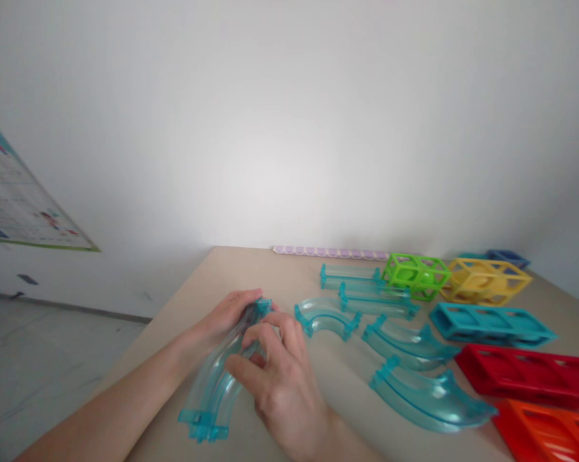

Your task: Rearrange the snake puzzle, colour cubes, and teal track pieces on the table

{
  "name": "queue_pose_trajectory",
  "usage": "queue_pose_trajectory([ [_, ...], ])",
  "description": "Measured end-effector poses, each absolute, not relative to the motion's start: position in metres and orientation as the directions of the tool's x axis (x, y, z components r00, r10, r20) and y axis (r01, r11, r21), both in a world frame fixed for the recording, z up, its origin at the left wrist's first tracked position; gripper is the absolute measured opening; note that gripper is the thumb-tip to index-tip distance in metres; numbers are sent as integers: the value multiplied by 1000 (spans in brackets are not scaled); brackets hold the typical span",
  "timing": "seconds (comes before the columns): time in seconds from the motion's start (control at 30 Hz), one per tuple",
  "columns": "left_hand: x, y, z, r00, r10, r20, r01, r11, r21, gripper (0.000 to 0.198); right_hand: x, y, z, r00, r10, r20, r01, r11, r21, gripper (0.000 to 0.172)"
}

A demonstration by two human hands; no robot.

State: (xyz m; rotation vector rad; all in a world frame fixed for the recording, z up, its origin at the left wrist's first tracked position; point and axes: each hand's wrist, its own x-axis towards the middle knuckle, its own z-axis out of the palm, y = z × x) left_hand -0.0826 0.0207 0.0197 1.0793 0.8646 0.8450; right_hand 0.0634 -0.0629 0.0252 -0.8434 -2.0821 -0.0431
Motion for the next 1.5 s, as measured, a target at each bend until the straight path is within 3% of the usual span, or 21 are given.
queue_pose_trajectory([
  [0.2, -82, 21, 18, 433, 889, -148, -129, 224, 966, 46, 61, -64, 22, -359, 557, 748, 568, 767, -299, 37],
  [0.3, -82, 22, 20, 325, 935, -141, -143, 196, 970, 44, 61, -61, 13, -202, 642, 739, 543, 702, -461, 40],
  [0.43, -83, 24, 23, 237, 967, -97, -180, 141, 973, 40, 63, -56, -1, -39, 881, 471, 331, 457, -826, 44],
  [0.53, -82, 25, 20, 234, 971, -55, -151, 93, 984, 38, 60, -55, -5, -48, 977, 207, 172, 212, -962, 52],
  [0.6, -82, 26, 17, 256, 965, -47, -137, 85, 987, 39, 58, -55, -5, -49, 989, 142, 161, 148, -976, 61],
  [0.8, -82, 26, 12, 297, 955, -2, -147, 47, 988, 38, 55, -52, -5, 31, 988, 152, 260, 139, -956, 67],
  [1.03, -82, 22, 17, 314, 947, 63, -119, -27, 993, 37, 46, -53, -5, -43, 998, -56, -69, -59, -996, 78],
  [1.17, -85, 22, 20, 333, 941, 53, -94, -23, 995, 44, 46, -53, -2, -38, 998, -43, -170, -49, -984, 76],
  [1.3, -85, 22, 20, 310, 950, 46, -56, -30, 998, 46, 53, -48, -2, -2, 1000, 18, -140, 18, -990, 76],
  [1.5, -79, 21, 17, 315, 942, 113, 54, -136, 989, 42, 51, -45, -10, -120, 993, -17, -114, -31, -993, 70],
])
